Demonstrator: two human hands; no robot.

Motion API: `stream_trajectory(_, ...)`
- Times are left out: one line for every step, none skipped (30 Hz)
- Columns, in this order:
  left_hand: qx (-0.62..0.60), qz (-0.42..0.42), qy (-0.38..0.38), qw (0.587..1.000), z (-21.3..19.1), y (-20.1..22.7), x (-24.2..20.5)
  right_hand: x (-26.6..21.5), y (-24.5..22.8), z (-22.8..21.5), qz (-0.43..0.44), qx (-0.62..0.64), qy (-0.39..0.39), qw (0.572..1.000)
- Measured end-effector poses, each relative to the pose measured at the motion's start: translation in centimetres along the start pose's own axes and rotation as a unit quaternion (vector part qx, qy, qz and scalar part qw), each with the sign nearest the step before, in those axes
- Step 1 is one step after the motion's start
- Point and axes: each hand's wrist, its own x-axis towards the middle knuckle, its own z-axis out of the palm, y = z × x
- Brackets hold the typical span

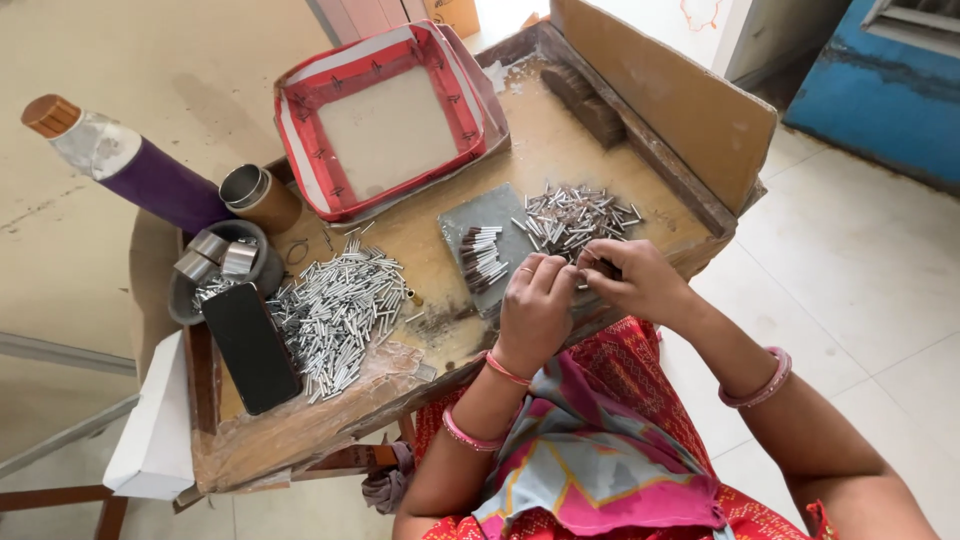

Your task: The person sits at a workbench and repeatedly picks small metal rods and brass tubes, inserting rods into the tubes by hand to build small assemblies. Finished assemblies are placed in rows on a flat stone block, with loose parts kept in piles and a bowl on the bench.

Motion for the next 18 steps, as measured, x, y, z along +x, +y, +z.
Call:
stream_trajectory(0.002,-0.002,0.005,1.0,-0.5,0.2,0.3,-0.2,-1.2,0.0,-0.004,-0.003,-0.003,1.0)
stream_trajectory(-0.017,-0.032,0.025,0.999,-1.0,0.4,0.6,-0.3,-2.3,0.0,0.018,0.058,0.003,0.998)
stream_trajectory(-0.037,-0.062,0.045,0.996,-1.4,0.5,1.0,-0.4,-3.5,0.0,0.04,0.119,0.009,0.992)
stream_trajectory(-0.035,-0.065,0.051,0.996,-1.6,0.5,0.9,-0.7,-4.2,0.3,0.036,0.116,0.004,0.993)
stream_trajectory(-0.08,-0.116,0.079,0.987,-1.7,0.5,0.8,-1.0,-4.8,0.6,-0.031,0.096,0.045,0.994)
stream_trajectory(-0.124,-0.167,0.107,0.972,-1.9,0.5,0.6,-1.2,-5.5,1.0,-0.099,0.077,0.084,0.988)
stream_trajectory(-0.121,-0.17,0.113,0.972,-1.1,-0.1,-0.3,-1.6,-5.7,1.3,-0.103,0.076,0.078,0.989)
stream_trajectory(-0.363,-0.277,0.14,0.879,-0.4,-0.8,-1.1,-2.0,-5.9,1.6,-0.123,0.042,0.087,0.988)
stream_trajectory(-0.578,-0.359,0.158,0.716,0.4,-1.4,-1.9,-2.4,-6.1,1.9,-0.142,0.008,0.096,0.985)
stream_trajectory(-0.578,-0.357,0.163,0.715,0.2,-1.3,-2.0,-2.5,-6.5,1.8,-0.146,0.006,0.092,0.985)
stream_trajectory(-0.598,-0.348,0.167,0.703,0.0,-1.3,-2.1,-2.7,-6.8,1.8,-0.133,-0.007,0.088,0.987)
stream_trajectory(-0.618,-0.339,0.168,0.689,-0.1,-1.1,-2.2,-3.1,-7.1,1.8,-0.119,-0.021,0.086,0.989)
stream_trajectory(-0.619,-0.336,0.169,0.689,-0.3,-0.9,-2.2,-3.1,-7.4,1.8,-0.121,-0.023,0.086,0.989)
stream_trajectory(-0.621,-0.351,0.172,0.679,-0.4,-0.6,-2.3,-3.3,-7.7,1.9,-0.142,-0.027,0.097,0.985)
stream_trajectory(-0.623,-0.366,0.175,0.668,-0.6,-0.4,-2.3,-3.4,-7.9,2.1,-0.163,-0.031,0.107,0.98)
stream_trajectory(-0.624,-0.366,0.177,0.667,-0.4,-0.2,-2.6,-3.6,-7.8,2.4,-0.163,-0.031,0.105,0.981)
stream_trajectory(-0.614,-0.36,0.173,0.681,-0.2,-0.1,-2.8,-3.8,-7.7,2.6,-0.173,-0.026,0.122,0.977)
stream_trajectory(-0.603,-0.355,0.169,0.695,-0.1,0.1,-3.1,-4.0,-7.6,3.0,-0.183,-0.02,0.139,0.973)
